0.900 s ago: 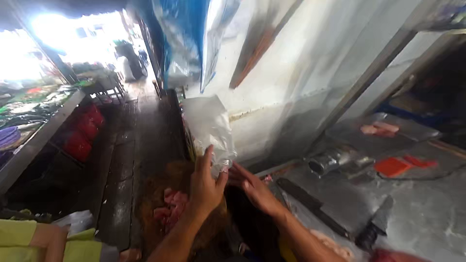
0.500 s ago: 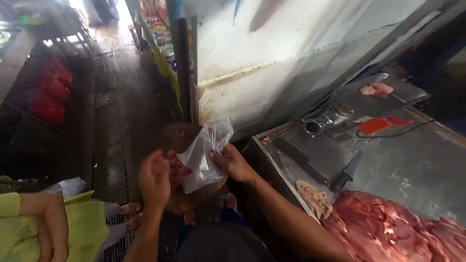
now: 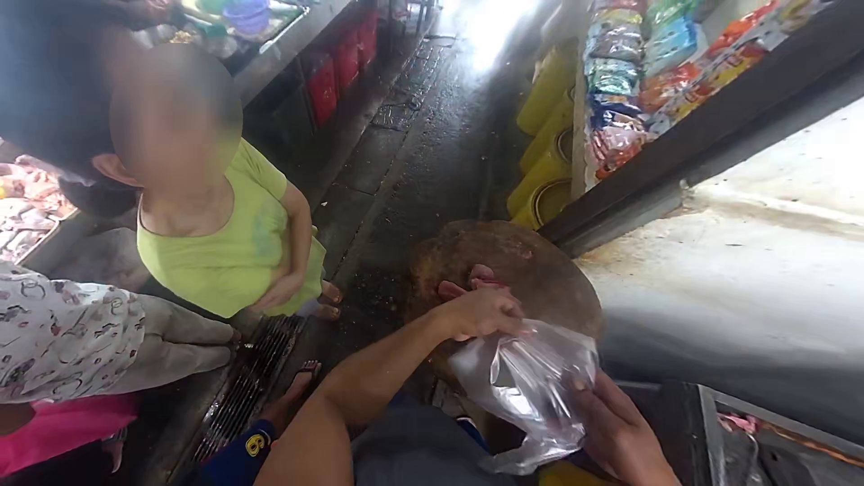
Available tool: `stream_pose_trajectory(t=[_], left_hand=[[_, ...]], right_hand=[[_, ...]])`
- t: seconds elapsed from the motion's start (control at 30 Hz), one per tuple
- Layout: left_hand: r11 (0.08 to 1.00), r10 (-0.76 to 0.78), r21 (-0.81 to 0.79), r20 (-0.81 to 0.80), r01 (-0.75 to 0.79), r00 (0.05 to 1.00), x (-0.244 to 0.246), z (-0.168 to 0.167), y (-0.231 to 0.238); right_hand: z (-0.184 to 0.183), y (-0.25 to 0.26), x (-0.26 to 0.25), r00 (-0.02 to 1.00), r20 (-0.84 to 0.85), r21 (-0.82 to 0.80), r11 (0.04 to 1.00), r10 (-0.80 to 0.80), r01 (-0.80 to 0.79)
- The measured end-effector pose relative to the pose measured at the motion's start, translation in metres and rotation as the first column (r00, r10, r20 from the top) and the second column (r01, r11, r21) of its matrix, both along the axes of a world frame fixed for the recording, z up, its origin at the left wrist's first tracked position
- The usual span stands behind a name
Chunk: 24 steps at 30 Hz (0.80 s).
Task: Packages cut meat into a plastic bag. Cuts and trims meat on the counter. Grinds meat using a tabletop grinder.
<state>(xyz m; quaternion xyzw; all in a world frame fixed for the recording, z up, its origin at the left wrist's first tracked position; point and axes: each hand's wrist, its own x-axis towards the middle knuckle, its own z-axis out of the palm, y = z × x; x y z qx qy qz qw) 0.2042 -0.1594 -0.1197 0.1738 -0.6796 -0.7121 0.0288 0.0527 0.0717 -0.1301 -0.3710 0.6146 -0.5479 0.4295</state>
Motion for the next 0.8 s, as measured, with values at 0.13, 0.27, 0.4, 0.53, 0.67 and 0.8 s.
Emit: stream_pose_trajectory(t=[0.13,0.27,0.4,0.53,0.67,0.8], left_hand=[[0.952,0.291,-0.132,0.097,-0.277,0.952,0.022,-0.017,0.002],[0.940,0.340,-0.041,0.084,-0.338,0.937,0.037,-0.036,0.011],[0.931,0.357,0.057,0.063,-0.360,0.932,0.037,-0.053,0.041],[0.849,0.317,0.443,0.010,-0.289,0.948,0.034,-0.051,0.065],[0.792,0.364,0.497,0.082,-0.354,0.928,0.018,-0.036,0.090],[0.838,0.432,0.299,0.147,-0.457,0.890,-0.009,-0.047,0.099]], right_hand=[[-0.012,-0.014,0.004,0.961,-0.263,0.105,0.988,-0.084,0.115],[-0.006,-0.009,0.016,0.871,-0.391,-0.018,0.949,-0.297,0.315],[-0.011,0.009,0.034,0.938,-0.256,0.052,0.965,-0.235,0.256],[-0.033,0.022,0.030,0.978,-0.164,0.107,0.984,-0.127,0.145],[-0.024,0.040,0.010,0.981,-0.152,0.116,0.984,-0.119,0.137],[-0.030,0.073,-0.009,0.966,-0.061,0.151,0.954,-0.251,0.258]])
